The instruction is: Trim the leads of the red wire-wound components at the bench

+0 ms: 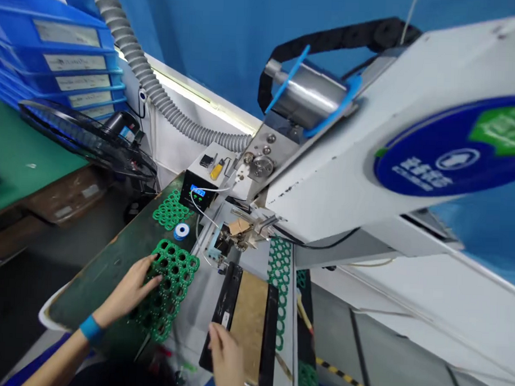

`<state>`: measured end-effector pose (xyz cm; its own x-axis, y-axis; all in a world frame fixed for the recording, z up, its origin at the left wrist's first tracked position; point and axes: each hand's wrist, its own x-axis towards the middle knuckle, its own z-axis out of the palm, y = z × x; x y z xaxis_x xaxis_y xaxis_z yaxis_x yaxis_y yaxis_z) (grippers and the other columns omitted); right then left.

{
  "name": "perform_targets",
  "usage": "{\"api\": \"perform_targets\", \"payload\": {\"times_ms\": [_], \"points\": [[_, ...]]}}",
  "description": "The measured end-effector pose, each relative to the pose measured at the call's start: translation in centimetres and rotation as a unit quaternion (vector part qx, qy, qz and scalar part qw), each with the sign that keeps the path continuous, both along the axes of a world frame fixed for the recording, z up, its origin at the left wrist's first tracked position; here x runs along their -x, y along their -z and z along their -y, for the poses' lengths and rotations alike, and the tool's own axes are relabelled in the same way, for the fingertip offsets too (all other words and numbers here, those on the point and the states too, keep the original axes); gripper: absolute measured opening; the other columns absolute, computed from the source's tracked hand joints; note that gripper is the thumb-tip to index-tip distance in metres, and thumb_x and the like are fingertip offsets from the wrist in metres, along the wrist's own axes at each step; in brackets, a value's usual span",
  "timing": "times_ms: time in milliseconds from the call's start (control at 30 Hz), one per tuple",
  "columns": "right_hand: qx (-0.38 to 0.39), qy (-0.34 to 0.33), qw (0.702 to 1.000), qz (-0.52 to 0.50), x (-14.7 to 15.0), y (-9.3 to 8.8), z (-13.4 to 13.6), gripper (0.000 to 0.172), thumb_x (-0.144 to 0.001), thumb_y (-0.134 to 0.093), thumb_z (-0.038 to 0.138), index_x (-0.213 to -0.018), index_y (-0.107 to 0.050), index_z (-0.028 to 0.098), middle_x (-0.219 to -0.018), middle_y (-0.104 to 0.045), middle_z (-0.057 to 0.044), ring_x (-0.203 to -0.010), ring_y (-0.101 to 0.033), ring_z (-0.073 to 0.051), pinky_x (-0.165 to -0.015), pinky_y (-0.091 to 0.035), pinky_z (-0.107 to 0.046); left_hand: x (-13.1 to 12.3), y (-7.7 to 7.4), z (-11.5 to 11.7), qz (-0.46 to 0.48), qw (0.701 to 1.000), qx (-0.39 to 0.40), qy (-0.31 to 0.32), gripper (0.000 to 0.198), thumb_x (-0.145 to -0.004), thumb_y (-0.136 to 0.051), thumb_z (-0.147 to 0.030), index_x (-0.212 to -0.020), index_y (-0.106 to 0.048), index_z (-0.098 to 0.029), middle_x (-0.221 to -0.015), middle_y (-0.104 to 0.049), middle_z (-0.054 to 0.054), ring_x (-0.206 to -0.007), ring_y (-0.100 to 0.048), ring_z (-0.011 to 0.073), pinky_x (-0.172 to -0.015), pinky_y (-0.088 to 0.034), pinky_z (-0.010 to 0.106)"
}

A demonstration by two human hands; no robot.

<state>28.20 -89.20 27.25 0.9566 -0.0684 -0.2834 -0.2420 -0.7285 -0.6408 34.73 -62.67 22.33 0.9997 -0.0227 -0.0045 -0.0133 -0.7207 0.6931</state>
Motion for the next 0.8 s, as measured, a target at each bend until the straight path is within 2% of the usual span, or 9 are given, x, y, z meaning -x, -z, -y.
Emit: {"api": "perform_targets", "payload": {"times_ms": [67,100,200,300,400,533,600,667,800], "points": [[-0.078,-0.029,0.996,-0.011,1.0,2.2,-2.3,0.045,-0.084,-0.042,0.051,-0.094,-0.069,0.017,-0.078,-0.068,-0.007,-0.070,-0.064,-0.019,-0.064,-0.051,-0.024,2.4,2.1,1.2,-0.006,0.999,-0.051,-0.017,0.069,-0.076,-0.054,-0.051,-0.129,-0.039,-0.010,-0.133,-0.046,0.022,-0.126,-0.038,0.0363,-0.100,-0.036,0.054],[-0.112,-0.031,0.993,-0.007,1.3,2.9,-3.4,0.043,-0.084,-0.043,0.047,-0.102,-0.067,0.016,-0.086,-0.068,-0.009,-0.075,-0.064,-0.019,-0.066,-0.051,-0.025,3.2,2.7,1.7,-0.003,0.997,-0.076,-0.025,0.073,-0.074,-0.057,-0.051,-0.130,-0.038,-0.008,-0.134,-0.044,0.024,-0.128,-0.034,0.0381,-0.100,-0.035,0.055],[-0.184,-0.037,0.982,0.000,1.4,4.0,-5.5,0.042,-0.082,-0.049,0.037,-0.117,-0.058,0.014,-0.104,-0.063,-0.012,-0.082,-0.062,-0.019,-0.070,-0.052,-0.027,4.0,3.2,2.0,0.010,0.993,-0.101,-0.059,0.073,-0.073,-0.059,-0.051,-0.127,-0.039,-0.006,-0.133,-0.044,0.024,-0.126,-0.036,0.0367,-0.101,-0.035,0.051],[-0.223,-0.057,0.973,0.015,1.6,4.3,-5.8,0.041,-0.082,-0.050,0.034,-0.119,-0.055,0.018,-0.109,-0.060,-0.010,-0.087,-0.060,-0.020,-0.073,-0.051,-0.028,3.3,2.7,0.9,0.006,0.993,-0.079,-0.084,0.057,-0.075,-0.056,-0.050,-0.116,-0.048,-0.011,-0.127,-0.049,0.018,-0.118,-0.046,0.0302,-0.099,-0.038,0.043],[-0.268,-0.074,0.960,0.029,2.5,4.4,-4.8,0.038,-0.083,-0.049,0.038,-0.115,-0.058,0.020,-0.110,-0.059,-0.009,-0.091,-0.060,-0.020,-0.075,-0.050,-0.028,2.7,1.7,-0.3,-0.005,0.992,-0.079,-0.097,0.047,-0.075,-0.056,-0.050,-0.105,-0.052,-0.014,-0.115,-0.057,0.014,-0.108,-0.054,0.0257,-0.094,-0.042,0.037],[-0.317,-0.039,0.948,0.009,3.6,3.9,-2.7,0.039,-0.081,-0.051,0.045,-0.105,-0.064,0.016,-0.107,-0.062,-0.012,-0.091,-0.060,-0.022,-0.075,-0.050,-0.030,4.0,-0.4,-1.4,-0.029,0.984,-0.086,-0.154,0.051,-0.073,-0.053,-0.058,-0.102,-0.048,-0.017,-0.087,-0.064,0.009,-0.080,-0.062,0.0261,-0.070,-0.050,0.036],[-0.356,-0.005,0.934,-0.013,3.7,3.6,-1.9,0.040,-0.079,-0.054,0.048,-0.100,-0.066,0.016,-0.104,-0.064,-0.012,-0.095,-0.060,-0.024,-0.080,-0.048,-0.032,5.2,-1.5,-1.6,-0.024,0.980,-0.069,-0.186,0.049,-0.071,-0.052,-0.061,-0.096,-0.047,-0.019,-0.076,-0.062,0.003,-0.067,-0.060,0.0221,-0.059,-0.047,0.030],[-0.390,0.022,0.920,-0.036,3.6,3.6,-1.4,0.044,-0.077,-0.055,0.052,-0.098,-0.067,0.015,-0.099,-0.067,-0.012,-0.094,-0.061,-0.024,-0.081,-0.047,-0.033,6.0,-2.2,-1.5,-0.006,0.978,-0.053,-0.201,0.045,-0.070,-0.052,-0.062,-0.085,-0.047,-0.020,-0.068,-0.057,-0.001,-0.061,-0.056,0.0185,-0.055,-0.043,0.027],[-0.418,0.043,0.906,-0.060,3.4,4.2,-1.2,0.051,-0.071,-0.058,0.059,-0.093,-0.068,0.014,-0.088,-0.070,-0.011,-0.083,-0.064,-0.024,-0.069,-0.049,-0.032,5.9,-2.0,-0.3,-0.003,0.981,-0.046,-0.189,0.041,-0.072,-0.046,-0.061,-0.072,-0.046,-0.020,-0.058,-0.049,-0.003,-0.057,-0.052,0.0174,-0.051,-0.040,0.026]]}}
